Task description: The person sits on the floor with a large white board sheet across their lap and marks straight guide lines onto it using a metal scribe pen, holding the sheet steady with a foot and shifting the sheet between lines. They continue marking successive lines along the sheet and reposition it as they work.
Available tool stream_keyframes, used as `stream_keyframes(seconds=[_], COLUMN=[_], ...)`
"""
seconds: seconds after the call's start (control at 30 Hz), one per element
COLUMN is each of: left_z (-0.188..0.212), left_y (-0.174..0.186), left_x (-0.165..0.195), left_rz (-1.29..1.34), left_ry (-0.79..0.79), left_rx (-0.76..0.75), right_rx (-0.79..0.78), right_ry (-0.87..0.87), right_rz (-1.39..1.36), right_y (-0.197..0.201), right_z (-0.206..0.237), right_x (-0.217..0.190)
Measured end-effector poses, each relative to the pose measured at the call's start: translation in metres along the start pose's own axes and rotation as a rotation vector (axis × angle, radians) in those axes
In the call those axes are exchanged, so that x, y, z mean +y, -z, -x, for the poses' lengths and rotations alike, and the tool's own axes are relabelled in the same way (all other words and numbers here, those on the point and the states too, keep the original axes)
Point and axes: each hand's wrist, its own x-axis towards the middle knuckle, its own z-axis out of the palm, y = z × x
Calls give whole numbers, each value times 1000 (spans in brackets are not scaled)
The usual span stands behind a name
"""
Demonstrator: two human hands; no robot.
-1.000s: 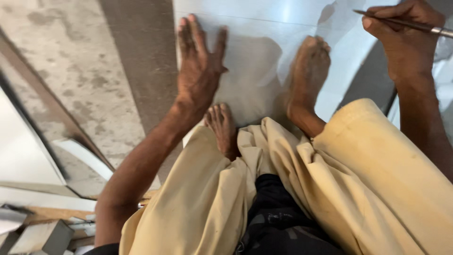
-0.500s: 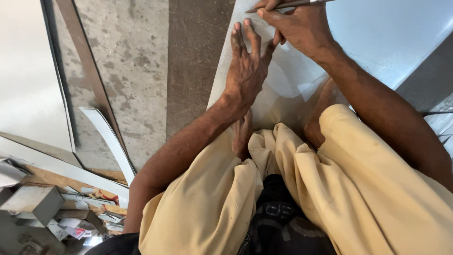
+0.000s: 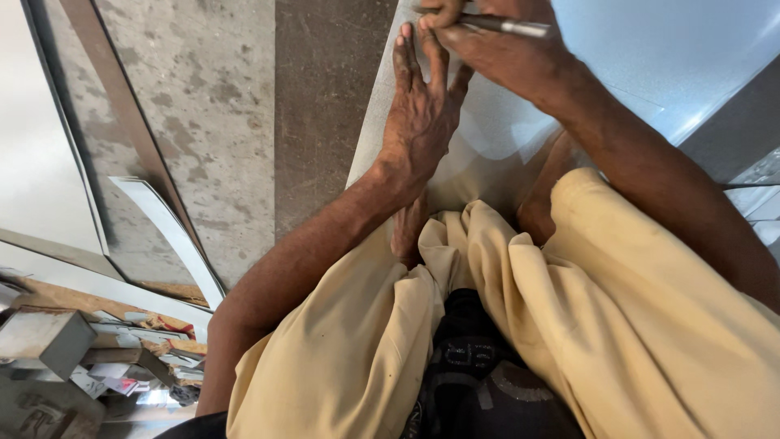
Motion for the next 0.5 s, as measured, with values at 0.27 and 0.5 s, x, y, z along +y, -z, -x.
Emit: stream_keyframes(seconds=[0.27, 0.5], left_z=[8, 5], left_y=[3, 6], left_x=[-1, -3], left_rz=[-69, 27], left_ry=[18, -9], left_rx=[28, 52], right_rx=[63, 234], right_ry=[-132, -327], right_rz=[271, 76], right_y=[41, 70], right_z=[65, 148], right_x=[-13, -21])
